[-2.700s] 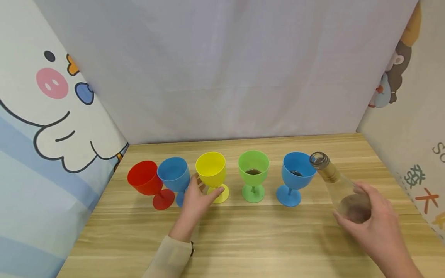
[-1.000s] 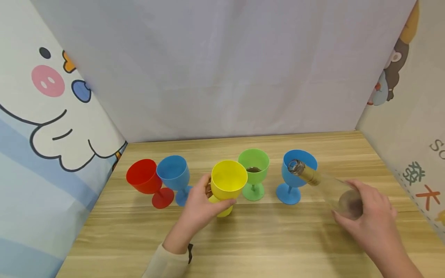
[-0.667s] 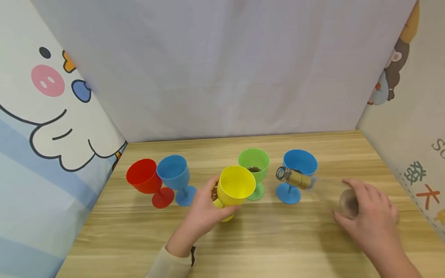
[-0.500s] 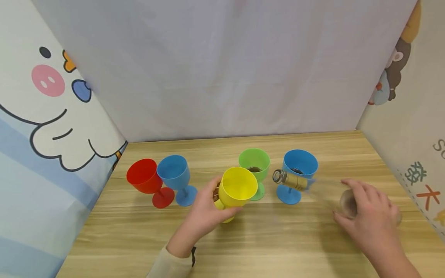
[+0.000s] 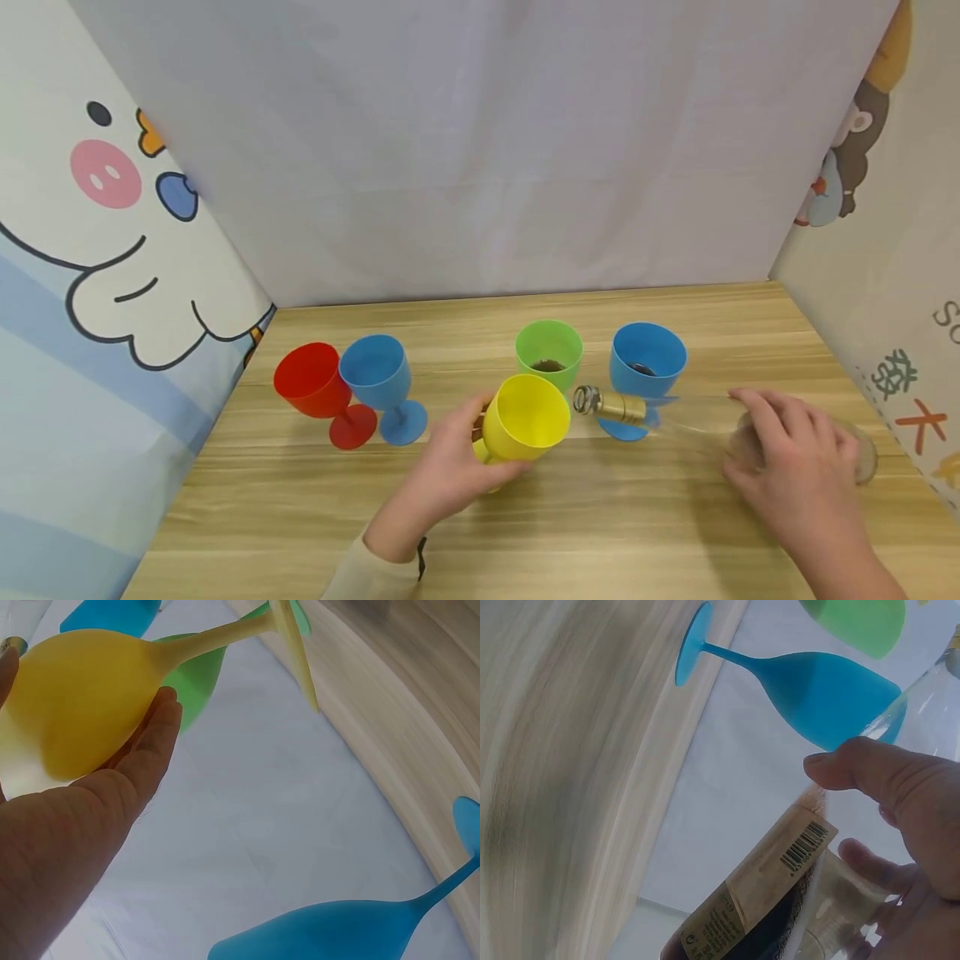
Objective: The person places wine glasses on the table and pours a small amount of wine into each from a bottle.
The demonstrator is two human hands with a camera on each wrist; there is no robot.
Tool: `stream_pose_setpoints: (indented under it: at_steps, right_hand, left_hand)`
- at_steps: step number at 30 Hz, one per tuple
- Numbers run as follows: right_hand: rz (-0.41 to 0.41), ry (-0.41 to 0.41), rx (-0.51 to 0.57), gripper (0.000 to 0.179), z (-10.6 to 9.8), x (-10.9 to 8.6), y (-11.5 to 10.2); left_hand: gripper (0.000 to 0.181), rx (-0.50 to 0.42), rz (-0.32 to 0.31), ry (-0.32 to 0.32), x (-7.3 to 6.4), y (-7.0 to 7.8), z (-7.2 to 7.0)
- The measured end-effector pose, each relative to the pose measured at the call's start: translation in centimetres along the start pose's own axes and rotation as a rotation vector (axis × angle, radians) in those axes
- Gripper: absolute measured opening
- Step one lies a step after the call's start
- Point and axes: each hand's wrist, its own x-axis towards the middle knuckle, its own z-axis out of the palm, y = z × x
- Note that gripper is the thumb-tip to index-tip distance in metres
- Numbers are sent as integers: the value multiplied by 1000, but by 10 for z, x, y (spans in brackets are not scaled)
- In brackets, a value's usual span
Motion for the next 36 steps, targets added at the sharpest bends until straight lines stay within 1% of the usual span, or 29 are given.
stream_pose_setpoints:
  at_steps: [6, 13, 18, 21, 25, 31, 36]
  right_hand:
    - [-40, 19, -21, 83, 0, -1, 1]
    - [-59, 29, -40, 80, 0, -1, 0]
    - [-92, 41, -48, 77, -1, 0, 1]
    - [-117, 51, -64, 79, -2, 2, 1]
    - [-131, 51, -82, 89, -4, 4, 1]
    - [-159, 77, -83, 83, -5, 6, 2]
    - [-160, 75, -115, 88, -7, 9, 1]
  left_hand:
    - [78, -8, 14, -14, -1, 1, 2]
    - [79, 4, 26, -13, -1, 1, 4]
    - [78, 8, 36, -11, -2, 0, 5]
    - [78, 12, 33, -11, -2, 0, 5]
    - [79, 20, 31, -12, -2, 0, 6]
    - [78, 27, 30, -15, -2, 0, 6]
    - [78, 29, 11, -26, -2, -1, 6]
